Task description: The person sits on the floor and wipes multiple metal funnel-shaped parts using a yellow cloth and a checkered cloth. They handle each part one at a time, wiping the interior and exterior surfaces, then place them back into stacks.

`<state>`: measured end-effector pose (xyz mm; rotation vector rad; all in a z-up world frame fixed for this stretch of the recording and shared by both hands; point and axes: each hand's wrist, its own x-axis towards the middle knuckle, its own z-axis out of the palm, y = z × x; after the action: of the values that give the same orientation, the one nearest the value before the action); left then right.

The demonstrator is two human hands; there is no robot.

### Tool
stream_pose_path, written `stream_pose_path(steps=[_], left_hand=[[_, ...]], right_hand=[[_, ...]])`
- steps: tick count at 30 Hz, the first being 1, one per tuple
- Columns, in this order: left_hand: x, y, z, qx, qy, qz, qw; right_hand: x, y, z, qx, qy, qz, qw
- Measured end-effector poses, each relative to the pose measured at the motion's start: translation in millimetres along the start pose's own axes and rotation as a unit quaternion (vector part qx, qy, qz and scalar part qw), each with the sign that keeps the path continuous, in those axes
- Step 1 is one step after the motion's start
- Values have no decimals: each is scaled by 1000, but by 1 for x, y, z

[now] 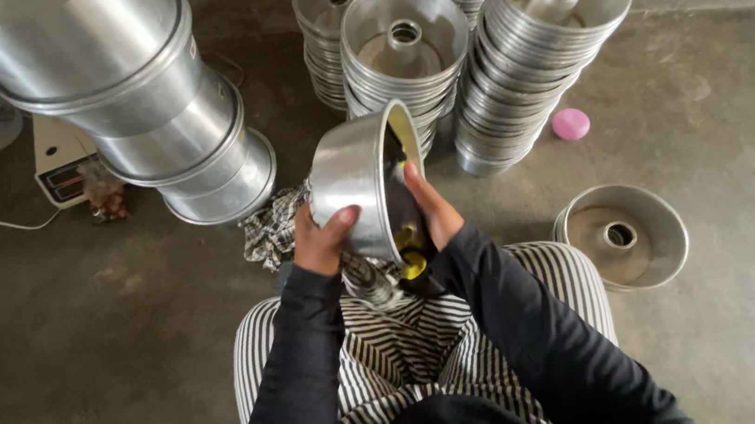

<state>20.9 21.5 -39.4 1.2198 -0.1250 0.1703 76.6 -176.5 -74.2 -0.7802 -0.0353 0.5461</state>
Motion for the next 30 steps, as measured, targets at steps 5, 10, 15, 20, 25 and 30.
stream_pose_path(steps=[5,10,15,20,25,30], left_hand=[[17,-10,21,16,6,-27,999],[32,-36,77,-19,1,-109,994],[74,-80,160,-45,-118,-46,991],[109,-139,230,-238,-96,-250,934],[99,-243,280,165,-66,-291,940],[90,-358,298,302,-68,-258,915]], right_hand=[[-49,-21,20,-131,-21,-62,989],[-98,-84,27,-704,23,-402,585],[-131,-126,5,-223,156,-343,899],[-182,-142,-40,-766,127,-289,559],[-215,-136,-119,-819,222,-219,482],[-232,-118,-206,-855,305,39,418]])
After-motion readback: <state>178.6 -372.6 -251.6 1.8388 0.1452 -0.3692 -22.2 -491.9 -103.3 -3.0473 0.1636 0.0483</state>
